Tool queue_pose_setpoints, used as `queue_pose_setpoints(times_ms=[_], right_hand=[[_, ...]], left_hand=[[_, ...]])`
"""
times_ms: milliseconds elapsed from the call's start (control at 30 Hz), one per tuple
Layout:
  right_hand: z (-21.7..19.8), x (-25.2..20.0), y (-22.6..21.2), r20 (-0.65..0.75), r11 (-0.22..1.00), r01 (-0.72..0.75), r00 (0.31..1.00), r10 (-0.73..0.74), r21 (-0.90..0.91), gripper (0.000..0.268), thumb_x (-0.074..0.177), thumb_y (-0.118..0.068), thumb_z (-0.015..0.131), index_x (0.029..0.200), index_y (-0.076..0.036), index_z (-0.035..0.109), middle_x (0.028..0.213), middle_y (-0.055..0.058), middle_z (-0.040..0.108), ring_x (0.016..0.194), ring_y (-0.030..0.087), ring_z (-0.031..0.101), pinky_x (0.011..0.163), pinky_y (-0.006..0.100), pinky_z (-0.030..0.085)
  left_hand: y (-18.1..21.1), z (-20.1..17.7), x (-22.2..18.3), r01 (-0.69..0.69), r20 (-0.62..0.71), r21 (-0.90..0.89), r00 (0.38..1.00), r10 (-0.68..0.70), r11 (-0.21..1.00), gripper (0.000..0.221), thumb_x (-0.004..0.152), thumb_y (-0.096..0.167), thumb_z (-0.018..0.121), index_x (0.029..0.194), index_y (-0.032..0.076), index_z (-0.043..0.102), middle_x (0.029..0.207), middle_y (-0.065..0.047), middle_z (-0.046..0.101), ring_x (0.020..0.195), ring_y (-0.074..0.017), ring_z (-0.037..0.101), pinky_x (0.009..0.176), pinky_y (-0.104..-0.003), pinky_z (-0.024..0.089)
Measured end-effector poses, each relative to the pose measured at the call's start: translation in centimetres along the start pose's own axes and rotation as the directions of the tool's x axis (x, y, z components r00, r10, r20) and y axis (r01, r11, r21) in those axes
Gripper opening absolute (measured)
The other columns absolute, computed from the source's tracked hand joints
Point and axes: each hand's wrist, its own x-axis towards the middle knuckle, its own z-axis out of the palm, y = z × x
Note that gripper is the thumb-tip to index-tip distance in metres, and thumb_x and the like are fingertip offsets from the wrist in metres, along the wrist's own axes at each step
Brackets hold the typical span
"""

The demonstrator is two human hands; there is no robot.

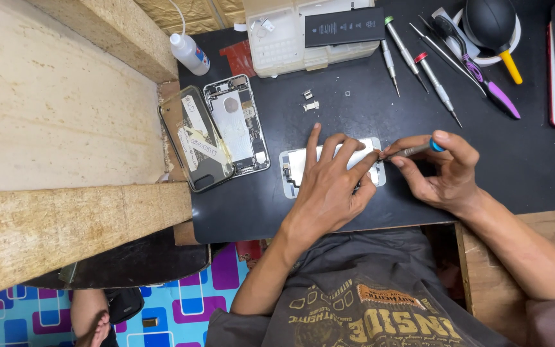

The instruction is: Repairing a mobile phone by unscrewing and manipulating internal components on the screen assembly.

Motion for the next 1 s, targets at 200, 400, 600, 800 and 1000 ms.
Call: queue_pose_setpoints(times_ms=[200,400,600,800,1000], right_hand=[[-0.2,-0.9,0.6,0.025,0.994,0.054,0.998,-0.052,-0.095,0.079,0.096,0.018,0.069,0.155,-0.010,0.024,0.101,0.029,0.064,0.090,0.036,0.074,0.084,0.042,0.066],[-0.5,-0.4,0.3,0.073,0.988,0.094,0.994,-0.085,-0.124,0.076,0.097,0.015,0.071,0.152,-0.011,0.026,0.099,0.027,0.067,0.086,0.035,0.074,0.080,0.040,0.064],[0.4,0.7,-0.1,-0.007,0.986,0.136,0.990,-0.138,-0.098,0.078,0.093,0.019,0.073,0.146,-0.012,0.024,0.103,0.026,0.057,0.090,0.033,0.065,0.089,0.045,0.064],[0.7,0.8,0.3,-0.068,0.989,0.094,0.992,-0.102,-0.111,0.058,0.088,0.014,0.075,0.133,0.004,0.038,0.096,0.027,0.068,0.078,0.041,0.070,0.066,0.050,0.061],[0.6,1.4,-0.5,-0.063,0.984,0.093,0.993,-0.103,-0.149,0.059,0.088,0.012,0.077,0.133,0.005,0.039,0.095,0.026,0.071,0.073,0.040,0.070,0.064,0.048,0.059]], left_hand=[[-0.1,0.1,-0.2,-0.009,0.014,0.018,1.000,0.009,1.000,0.033,0.092,0.011,0.060,0.122,0.004,0.072,0.109,-0.011,0.060,0.111,-0.0337,0.058,0.121,-0.071,0.028],[-0.2,0.3,-0.4,-0.017,0.012,0.037,1.000,0.016,0.999,0.032,0.092,0.013,0.059,0.119,0.004,0.074,0.110,-0.011,0.062,0.111,-0.0330,0.057,0.121,-0.071,0.027],[-0.2,0.5,-0.5,-0.032,-0.013,0.043,0.999,0.033,0.999,0.034,0.090,0.010,0.062,0.122,0.005,0.071,0.110,-0.012,0.061,0.110,-0.0341,0.058,0.121,-0.071,0.029],[-0.6,1.9,-0.9,-0.007,-0.016,-0.025,1.000,0.007,1.000,0.036,0.087,0.013,0.055,0.113,0.001,0.077,0.105,-0.016,0.063,0.119,-0.0367,0.055,0.118,-0.076,0.019],[-0.1,1.8,-1.0,-0.009,-0.026,0.020,1.000,0.010,1.000,0.035,0.088,0.013,0.056,0.114,0.002,0.076,0.107,-0.017,0.064,0.121,-0.0374,0.055,0.119,-0.076,0.020]])
